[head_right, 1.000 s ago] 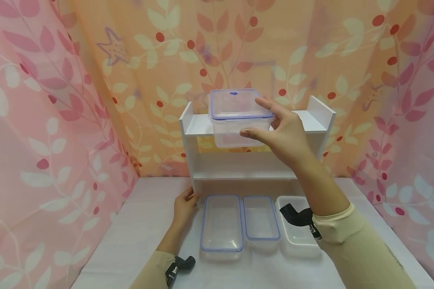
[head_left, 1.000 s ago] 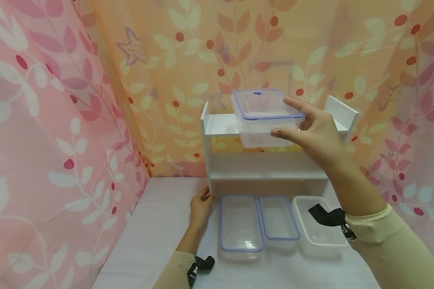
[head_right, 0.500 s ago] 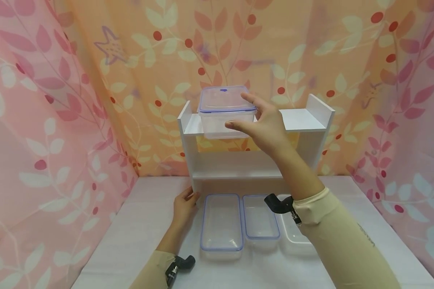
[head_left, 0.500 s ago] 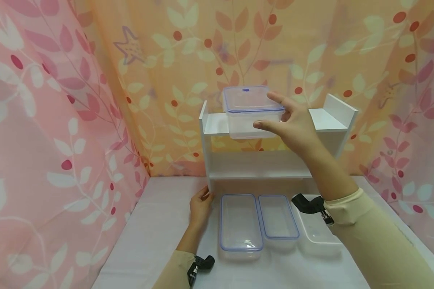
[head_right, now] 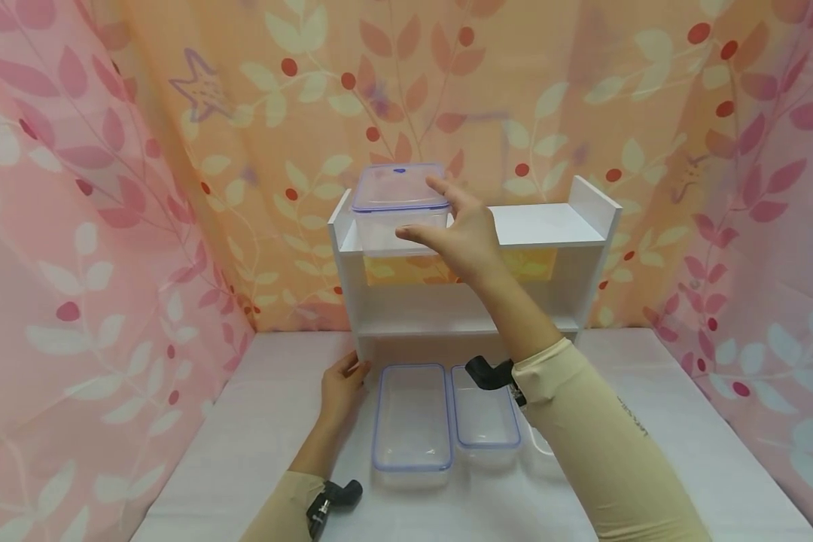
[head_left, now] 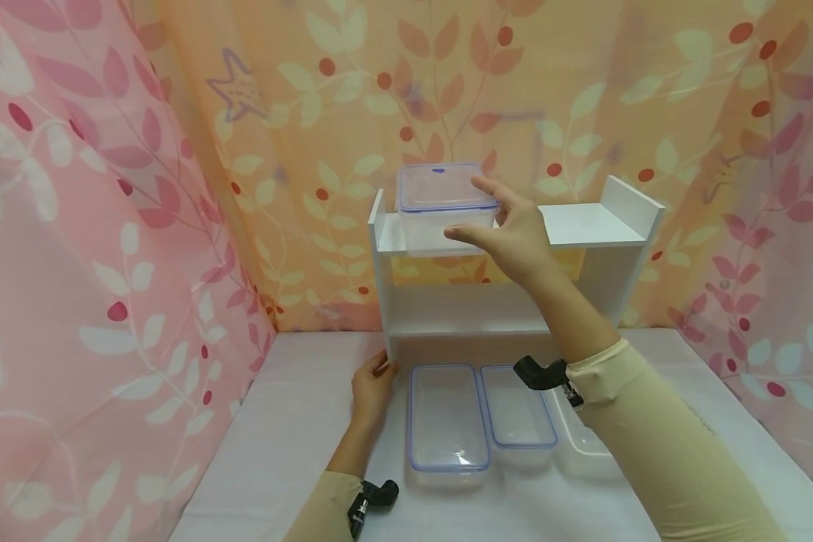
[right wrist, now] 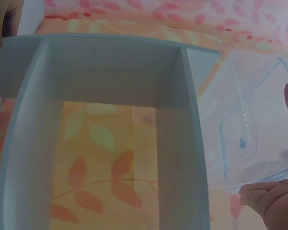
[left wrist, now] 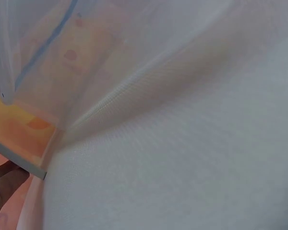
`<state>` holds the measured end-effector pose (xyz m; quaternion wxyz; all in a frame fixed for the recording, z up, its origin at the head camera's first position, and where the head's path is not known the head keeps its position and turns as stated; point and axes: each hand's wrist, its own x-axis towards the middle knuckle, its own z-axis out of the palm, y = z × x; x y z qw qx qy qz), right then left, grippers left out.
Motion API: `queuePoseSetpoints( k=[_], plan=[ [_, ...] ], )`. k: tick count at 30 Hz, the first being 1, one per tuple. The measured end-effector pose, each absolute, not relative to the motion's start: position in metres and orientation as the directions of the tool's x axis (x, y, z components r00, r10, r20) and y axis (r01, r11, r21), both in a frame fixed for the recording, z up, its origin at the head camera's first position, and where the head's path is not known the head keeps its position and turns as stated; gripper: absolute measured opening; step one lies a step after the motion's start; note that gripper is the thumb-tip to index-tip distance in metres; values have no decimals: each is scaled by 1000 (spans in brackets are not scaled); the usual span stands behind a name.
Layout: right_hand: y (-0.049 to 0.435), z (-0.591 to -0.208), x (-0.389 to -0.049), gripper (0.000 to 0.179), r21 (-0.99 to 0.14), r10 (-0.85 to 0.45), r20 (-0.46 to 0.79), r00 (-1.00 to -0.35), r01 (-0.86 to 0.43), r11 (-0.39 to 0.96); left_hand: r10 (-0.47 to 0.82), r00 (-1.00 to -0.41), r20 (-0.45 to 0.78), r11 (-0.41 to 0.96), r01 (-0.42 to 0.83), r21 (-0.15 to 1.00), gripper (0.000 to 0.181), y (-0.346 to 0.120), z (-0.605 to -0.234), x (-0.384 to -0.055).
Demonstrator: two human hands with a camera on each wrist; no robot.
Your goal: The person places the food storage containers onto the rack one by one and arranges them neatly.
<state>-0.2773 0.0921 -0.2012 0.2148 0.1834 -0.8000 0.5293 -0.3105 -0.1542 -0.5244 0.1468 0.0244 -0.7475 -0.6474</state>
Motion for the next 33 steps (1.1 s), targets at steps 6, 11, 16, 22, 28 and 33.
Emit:
queuePoseSetpoints(
  k=[6, 11, 16, 22, 28, 33],
  plan=[
    [79, -199, -276, 86, -790, -79, 526, -847, -521, 324, -208, -956, 205, 156, 174, 972, 38, -154, -523, -309],
    [72, -202, -286, 88, -804, -77, 521, -850, -519, 290, -206, -957, 204, 151, 175, 973, 37, -154, -523, -308],
    [70, -210, -304, 91, -779, -59, 547, -835, -534, 328, -199, -958, 205, 135, 180, 974, 37, -154, -523, -309],
    [66, -214, -314, 94, -772, -40, 550, -834, -526, 357, -193, -960, 203, 122, 182, 976, 37, -155, -523, -310],
    [65, -216, -318, 94, -783, -38, 526, -850, -501, 368, -180, -961, 212, 117, 193, 974, 38, -155, -523, -311],
    [66, -217, -321, 95, -774, -47, 516, -855, -490, 401, -192, -957, 220, 150, 193, 970, 37, -155, -524, -311]
  ],
)
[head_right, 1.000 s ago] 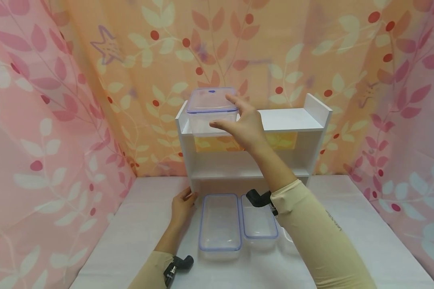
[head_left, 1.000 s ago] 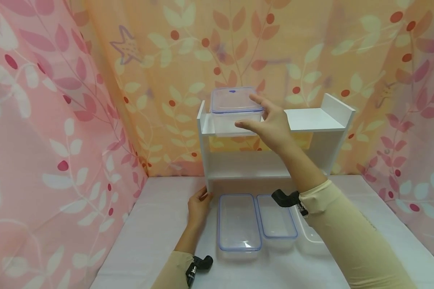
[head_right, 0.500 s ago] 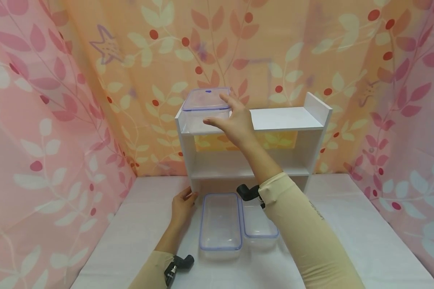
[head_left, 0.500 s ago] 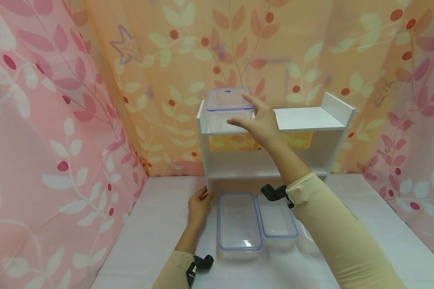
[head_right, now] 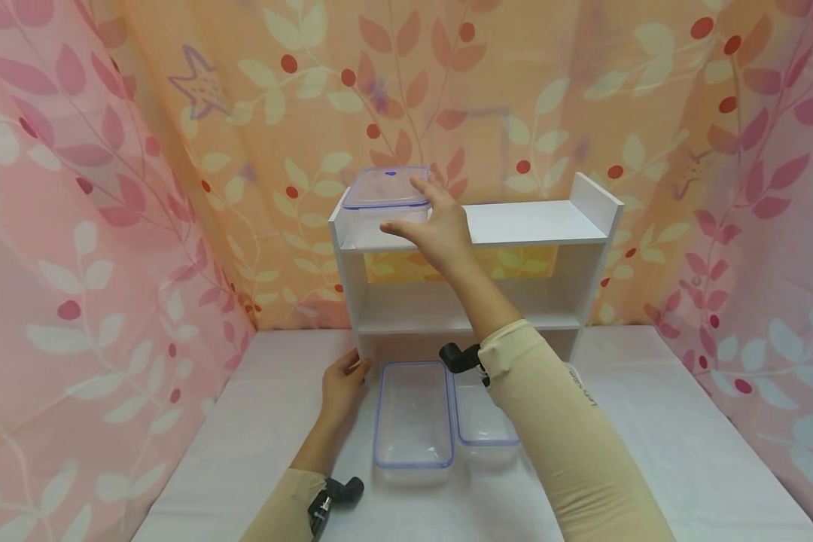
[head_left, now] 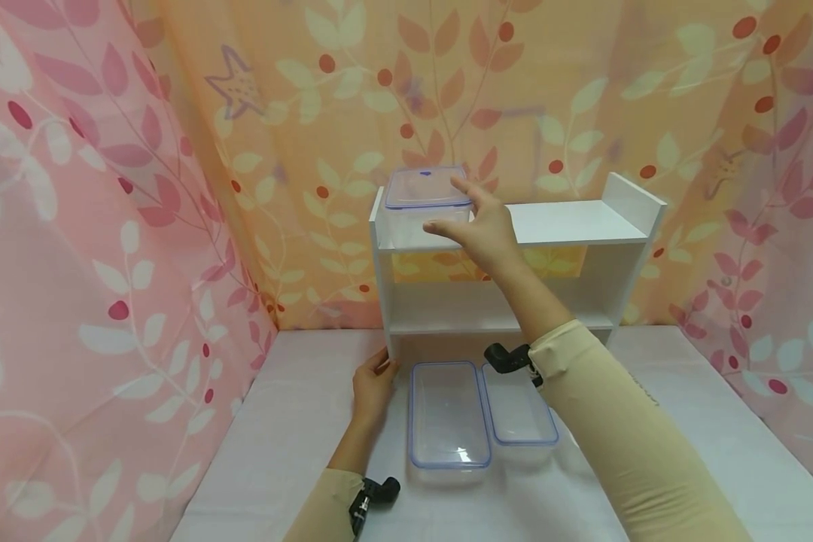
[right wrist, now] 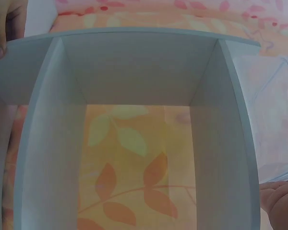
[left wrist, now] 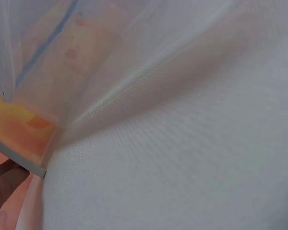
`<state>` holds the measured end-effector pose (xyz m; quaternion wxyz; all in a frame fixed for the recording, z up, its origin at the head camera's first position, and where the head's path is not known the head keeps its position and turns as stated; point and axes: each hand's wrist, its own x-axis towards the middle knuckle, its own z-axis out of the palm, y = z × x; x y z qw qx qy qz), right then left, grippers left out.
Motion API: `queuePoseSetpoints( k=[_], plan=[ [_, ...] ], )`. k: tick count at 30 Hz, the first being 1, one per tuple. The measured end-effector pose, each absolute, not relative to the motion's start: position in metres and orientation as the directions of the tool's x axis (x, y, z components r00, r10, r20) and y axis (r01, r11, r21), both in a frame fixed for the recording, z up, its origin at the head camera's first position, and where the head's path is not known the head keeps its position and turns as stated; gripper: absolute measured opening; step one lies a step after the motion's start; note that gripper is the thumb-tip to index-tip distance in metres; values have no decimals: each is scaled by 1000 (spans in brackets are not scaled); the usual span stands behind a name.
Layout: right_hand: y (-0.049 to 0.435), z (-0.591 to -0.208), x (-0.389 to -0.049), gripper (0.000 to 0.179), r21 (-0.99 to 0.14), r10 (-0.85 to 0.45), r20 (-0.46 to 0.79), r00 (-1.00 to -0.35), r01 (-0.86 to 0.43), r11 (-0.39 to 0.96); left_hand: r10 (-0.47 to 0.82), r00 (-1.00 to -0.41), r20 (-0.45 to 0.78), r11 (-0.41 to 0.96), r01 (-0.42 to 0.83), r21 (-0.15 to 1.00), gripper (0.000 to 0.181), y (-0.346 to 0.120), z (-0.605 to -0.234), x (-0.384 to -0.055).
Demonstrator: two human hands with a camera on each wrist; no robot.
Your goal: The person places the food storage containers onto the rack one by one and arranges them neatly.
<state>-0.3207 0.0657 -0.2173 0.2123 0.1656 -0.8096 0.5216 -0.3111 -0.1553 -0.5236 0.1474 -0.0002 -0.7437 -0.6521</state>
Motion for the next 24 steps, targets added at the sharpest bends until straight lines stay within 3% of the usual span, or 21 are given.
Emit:
queuePoseSetpoints(
  k=[17, 24],
  plan=[
    [62, -218, -318, 110, -752, -70, 489, -870, -460, 472, -211, -955, 207, 170, 172, 970, 37, -157, -526, -312],
    [68, -220, -305, 98, -712, -47, 553, -832, -502, 492, -199, -960, 195, 138, 169, 976, 37, -155, -528, -312]
  ],
)
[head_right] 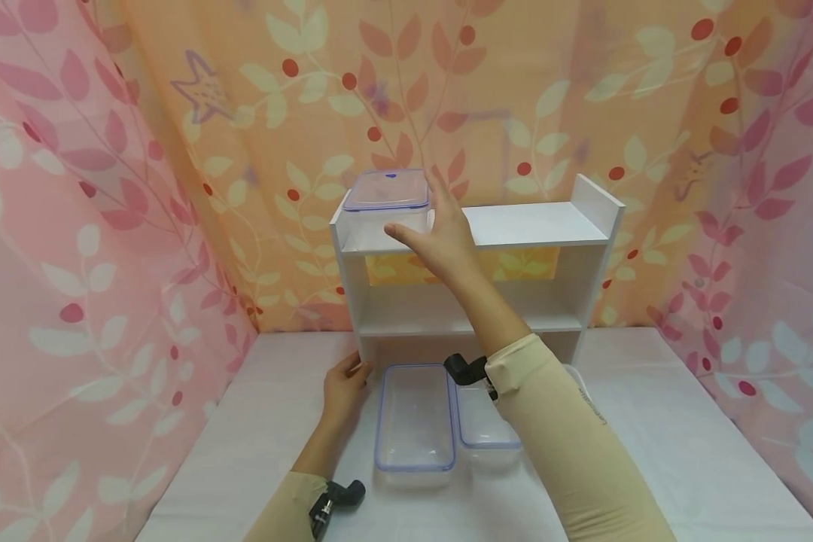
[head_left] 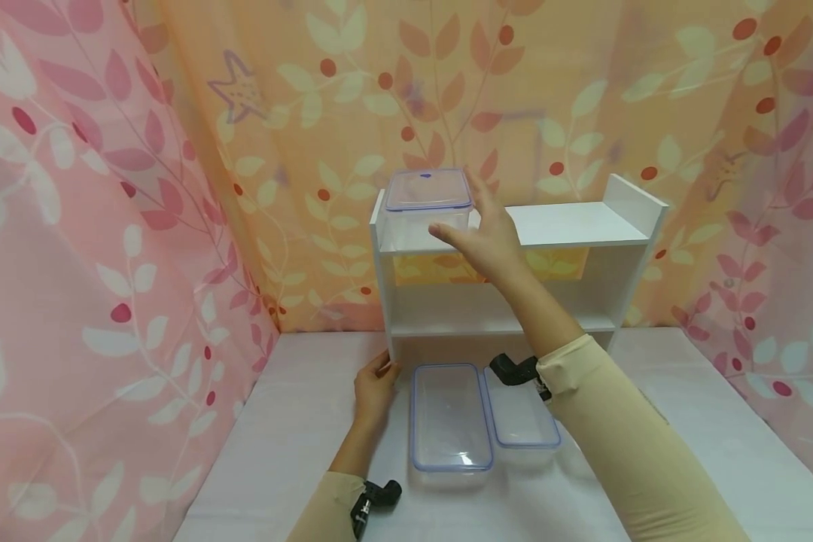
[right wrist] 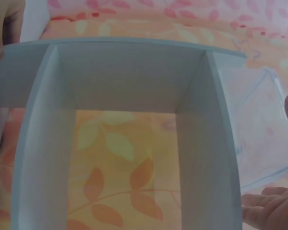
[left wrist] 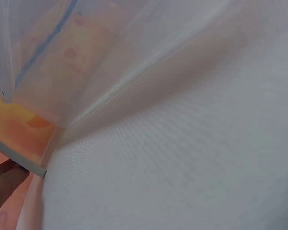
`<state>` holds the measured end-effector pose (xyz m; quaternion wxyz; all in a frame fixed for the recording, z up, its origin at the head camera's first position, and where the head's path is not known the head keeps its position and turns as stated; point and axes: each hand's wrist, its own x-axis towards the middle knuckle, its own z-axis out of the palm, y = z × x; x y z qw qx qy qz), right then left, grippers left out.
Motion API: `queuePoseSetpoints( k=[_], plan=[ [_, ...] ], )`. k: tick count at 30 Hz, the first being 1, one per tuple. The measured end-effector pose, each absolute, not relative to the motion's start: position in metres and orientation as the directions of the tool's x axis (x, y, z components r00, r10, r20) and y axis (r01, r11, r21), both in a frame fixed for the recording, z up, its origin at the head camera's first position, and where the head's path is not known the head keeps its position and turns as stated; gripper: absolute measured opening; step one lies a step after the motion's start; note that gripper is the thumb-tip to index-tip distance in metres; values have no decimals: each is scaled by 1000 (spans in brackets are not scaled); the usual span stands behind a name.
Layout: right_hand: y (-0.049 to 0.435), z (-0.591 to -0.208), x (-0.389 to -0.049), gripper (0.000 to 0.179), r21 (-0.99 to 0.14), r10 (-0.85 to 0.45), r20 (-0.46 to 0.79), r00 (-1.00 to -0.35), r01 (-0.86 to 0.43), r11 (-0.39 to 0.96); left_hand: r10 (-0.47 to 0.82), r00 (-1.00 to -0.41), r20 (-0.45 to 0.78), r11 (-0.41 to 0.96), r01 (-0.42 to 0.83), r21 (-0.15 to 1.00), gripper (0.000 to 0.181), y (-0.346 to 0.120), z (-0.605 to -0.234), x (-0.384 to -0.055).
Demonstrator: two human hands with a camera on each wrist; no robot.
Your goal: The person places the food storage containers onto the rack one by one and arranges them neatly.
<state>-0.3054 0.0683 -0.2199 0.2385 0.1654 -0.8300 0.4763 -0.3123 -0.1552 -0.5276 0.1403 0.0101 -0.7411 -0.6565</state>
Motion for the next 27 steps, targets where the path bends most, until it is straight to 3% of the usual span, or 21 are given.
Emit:
queuePoseSetpoints(
  k=[21, 27],
  plan=[
    [96, -232, -260, 69, -608, -67, 699, -712, -641, 469, -201, -955, 220, 149, 192, 970, 37, -153, -529, -312],
    [105, -240, -243, 65, -617, -74, 701, -710, -655, 437, -199, -955, 221, 143, 195, 970, 37, -153, -527, -311]
  ],
)
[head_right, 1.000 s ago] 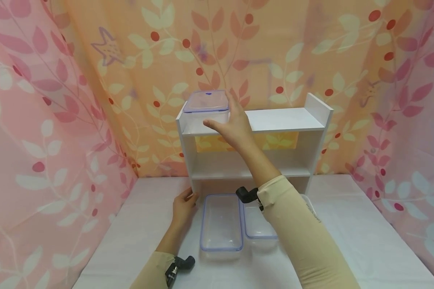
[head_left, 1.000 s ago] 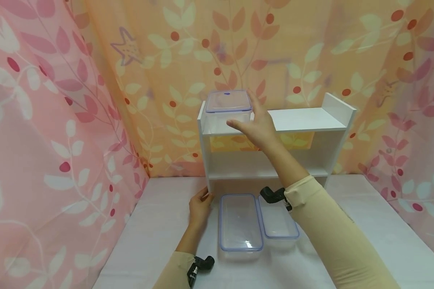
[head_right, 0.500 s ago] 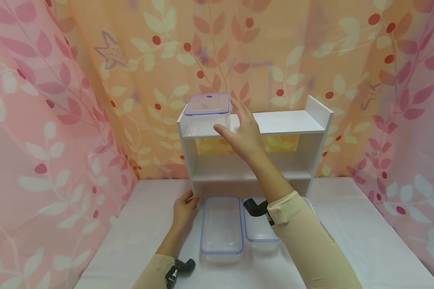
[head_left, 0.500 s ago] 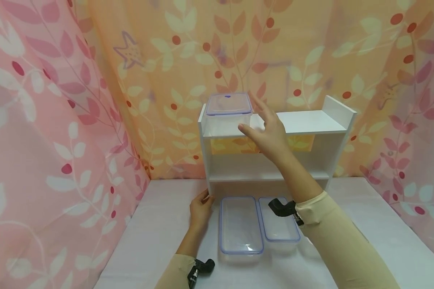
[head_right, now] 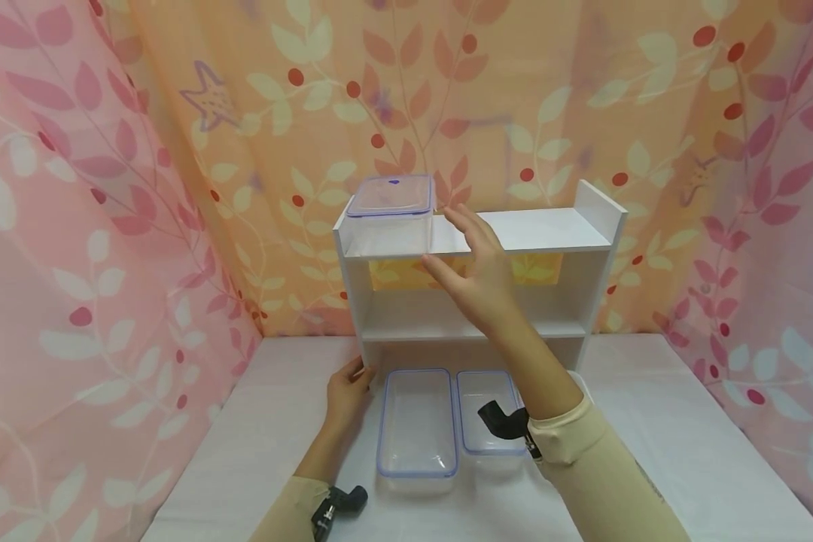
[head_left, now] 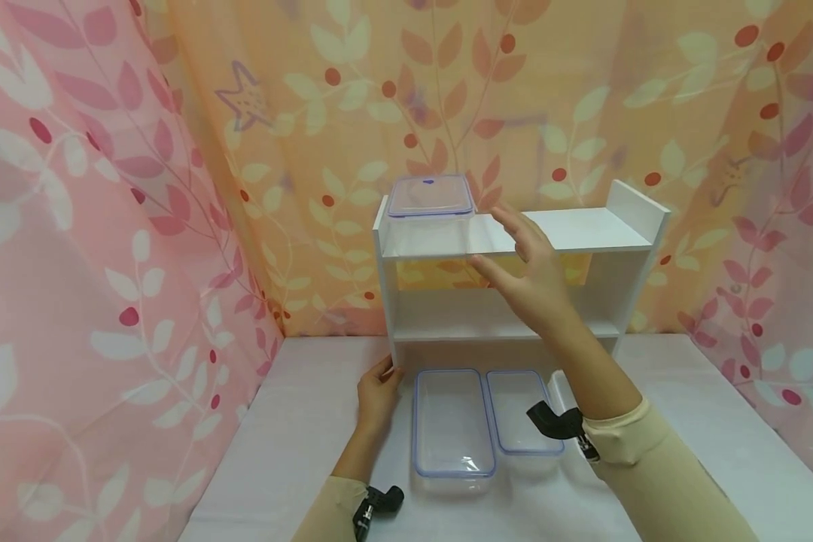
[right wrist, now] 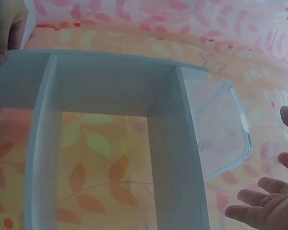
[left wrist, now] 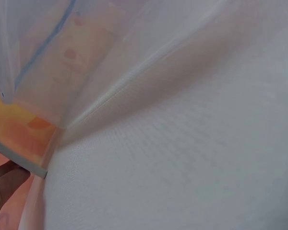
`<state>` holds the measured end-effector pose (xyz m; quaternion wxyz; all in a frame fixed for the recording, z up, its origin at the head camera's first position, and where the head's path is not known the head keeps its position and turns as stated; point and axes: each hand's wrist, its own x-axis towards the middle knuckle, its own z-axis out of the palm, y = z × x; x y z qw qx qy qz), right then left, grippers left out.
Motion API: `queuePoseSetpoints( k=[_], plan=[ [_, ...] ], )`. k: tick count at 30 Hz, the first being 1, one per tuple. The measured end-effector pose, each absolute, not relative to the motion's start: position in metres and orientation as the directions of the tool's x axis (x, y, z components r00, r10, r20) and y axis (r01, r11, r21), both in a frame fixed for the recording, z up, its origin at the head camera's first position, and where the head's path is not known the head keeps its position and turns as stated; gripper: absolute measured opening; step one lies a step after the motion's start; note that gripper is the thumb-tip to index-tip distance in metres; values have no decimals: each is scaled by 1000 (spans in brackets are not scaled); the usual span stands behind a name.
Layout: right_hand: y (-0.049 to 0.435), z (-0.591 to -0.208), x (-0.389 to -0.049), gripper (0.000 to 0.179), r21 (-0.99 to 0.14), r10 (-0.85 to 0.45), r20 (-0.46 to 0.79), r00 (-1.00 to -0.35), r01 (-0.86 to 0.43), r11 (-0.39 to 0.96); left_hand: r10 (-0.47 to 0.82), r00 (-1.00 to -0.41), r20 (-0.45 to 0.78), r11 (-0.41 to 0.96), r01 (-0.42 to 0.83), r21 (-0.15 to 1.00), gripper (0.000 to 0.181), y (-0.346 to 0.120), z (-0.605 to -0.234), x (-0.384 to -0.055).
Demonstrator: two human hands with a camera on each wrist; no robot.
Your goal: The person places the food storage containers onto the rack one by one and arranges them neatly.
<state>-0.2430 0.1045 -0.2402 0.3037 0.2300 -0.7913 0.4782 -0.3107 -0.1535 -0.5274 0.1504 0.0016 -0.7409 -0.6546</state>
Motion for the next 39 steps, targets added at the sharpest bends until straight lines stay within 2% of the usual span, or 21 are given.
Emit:
queuePoseSetpoints(
  k=[6, 17, 24, 32, 39],
  plan=[
    [111, -241, -210, 61, -640, -78, 676, -732, -637, 431, -198, -957, 211, 160, 181, 970, 38, -154, -527, -310],
    [131, -258, -175, 61, -570, -93, 731, -676, -680, 461, -191, -953, 235, 161, 206, 965, 43, -155, -527, -311],
    [146, -279, -166, 66, -516, -118, 754, -646, -694, 501, -193, -960, 205, 151, 178, 972, 43, -154, -528, -311],
    [181, -321, -178, 75, -514, -117, 731, -672, -656, 553, -197, -959, 205, 152, 177, 973, 42, -155, -527, -310],
    [197, -338, -170, 75, -535, -93, 723, -684, -640, 551, -198, -955, 221, 144, 195, 970, 38, -154, -528, -310]
  ],
)
